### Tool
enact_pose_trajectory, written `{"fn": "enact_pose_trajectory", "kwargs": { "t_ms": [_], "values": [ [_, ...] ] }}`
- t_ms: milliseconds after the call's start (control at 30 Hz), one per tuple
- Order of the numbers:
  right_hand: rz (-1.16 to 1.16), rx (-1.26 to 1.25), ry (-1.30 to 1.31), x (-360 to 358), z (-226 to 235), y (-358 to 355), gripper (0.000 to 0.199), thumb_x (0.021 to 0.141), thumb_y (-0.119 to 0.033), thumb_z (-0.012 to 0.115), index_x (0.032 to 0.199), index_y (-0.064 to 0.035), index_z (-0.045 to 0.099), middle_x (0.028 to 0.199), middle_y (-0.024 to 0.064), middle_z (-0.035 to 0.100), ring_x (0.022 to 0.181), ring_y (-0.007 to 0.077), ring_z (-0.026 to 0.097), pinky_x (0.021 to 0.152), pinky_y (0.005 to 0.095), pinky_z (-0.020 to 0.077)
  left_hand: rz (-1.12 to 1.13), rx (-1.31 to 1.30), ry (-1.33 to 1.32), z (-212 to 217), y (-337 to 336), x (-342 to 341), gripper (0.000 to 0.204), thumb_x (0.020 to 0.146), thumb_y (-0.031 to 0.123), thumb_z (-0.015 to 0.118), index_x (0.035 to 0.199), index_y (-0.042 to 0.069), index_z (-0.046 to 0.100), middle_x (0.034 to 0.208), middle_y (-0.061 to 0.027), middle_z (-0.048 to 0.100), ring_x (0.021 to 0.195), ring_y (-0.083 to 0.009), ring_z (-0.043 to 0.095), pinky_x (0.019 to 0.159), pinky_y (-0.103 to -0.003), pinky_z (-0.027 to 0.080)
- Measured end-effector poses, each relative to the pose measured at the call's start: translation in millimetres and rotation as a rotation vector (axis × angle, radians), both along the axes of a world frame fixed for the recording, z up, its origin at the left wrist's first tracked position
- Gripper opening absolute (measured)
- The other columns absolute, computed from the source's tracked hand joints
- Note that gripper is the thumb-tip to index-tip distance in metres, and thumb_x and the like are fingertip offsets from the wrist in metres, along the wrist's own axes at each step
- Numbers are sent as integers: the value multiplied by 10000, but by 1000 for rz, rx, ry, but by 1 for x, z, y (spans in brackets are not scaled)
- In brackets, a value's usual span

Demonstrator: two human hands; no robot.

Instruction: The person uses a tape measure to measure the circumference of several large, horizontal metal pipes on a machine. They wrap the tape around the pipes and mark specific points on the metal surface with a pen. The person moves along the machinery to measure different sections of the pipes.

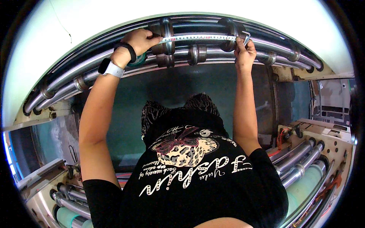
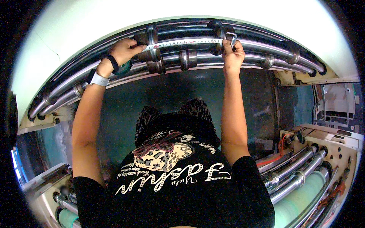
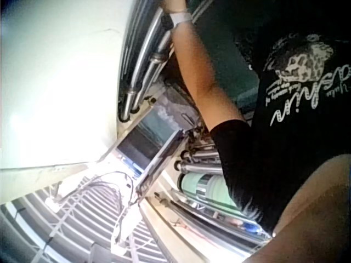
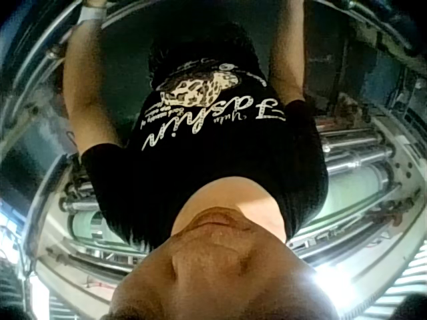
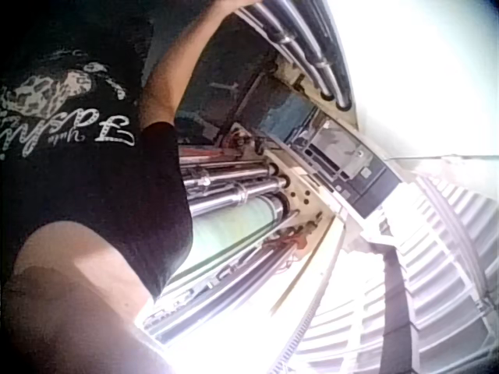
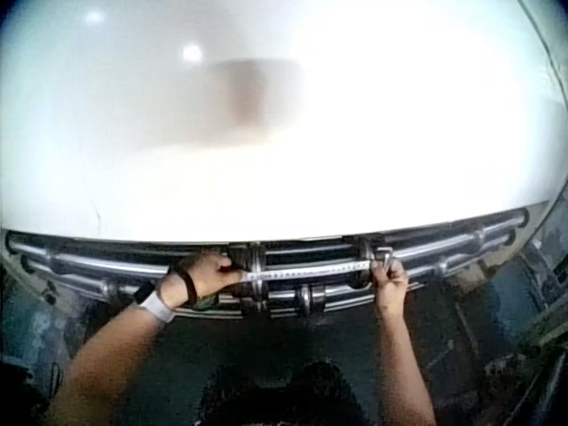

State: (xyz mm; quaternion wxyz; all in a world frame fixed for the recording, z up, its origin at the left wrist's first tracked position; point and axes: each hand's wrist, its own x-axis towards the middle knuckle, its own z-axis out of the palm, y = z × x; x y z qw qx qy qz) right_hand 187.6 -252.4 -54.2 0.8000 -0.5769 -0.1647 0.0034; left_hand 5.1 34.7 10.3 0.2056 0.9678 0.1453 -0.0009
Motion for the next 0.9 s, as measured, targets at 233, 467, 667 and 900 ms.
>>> {"fn": "enact_pose_trajectory", "kwargs": {
  "t_ms": [233,467,667,900],
  "values": [
    [-1,-12,14,-5,6,0,156,804,-96,630,677,-94,540,523,-53,429,410,27,332,362,182,243,68,6,29,-1,-6,3,545,764,561,546,740,21,619,640,-148,571,609,-233,548,567,-343,408],
    [1,-19,-41,-3,3,-1,153,802,-83,628,678,-89,538,528,-52,425,416,25,326,359,177,241,69,4,8,-2,-5,4,565,753,574,553,669,17,596,584,-121,532,544,-211,482,524,-339,375],
    [-1,-4,-23,-3,3,0,131,803,-80,625,695,-81,552,532,-49,432,416,25,330,359,172,241,68,-4,85,0,-4,6,515,734,578,515,734,77,635,692,-121,606,667,-274,586,609,-356,445],
    [-6,-6,3,-4,4,1,105,804,-81,623,715,-84,569,540,-44,443,411,29,336,362,172,245,99,-3,36,8,-12,3,561,736,576,562,662,20,590,579,-120,521,548,-217,477,522,-335,367]
  ]
}}
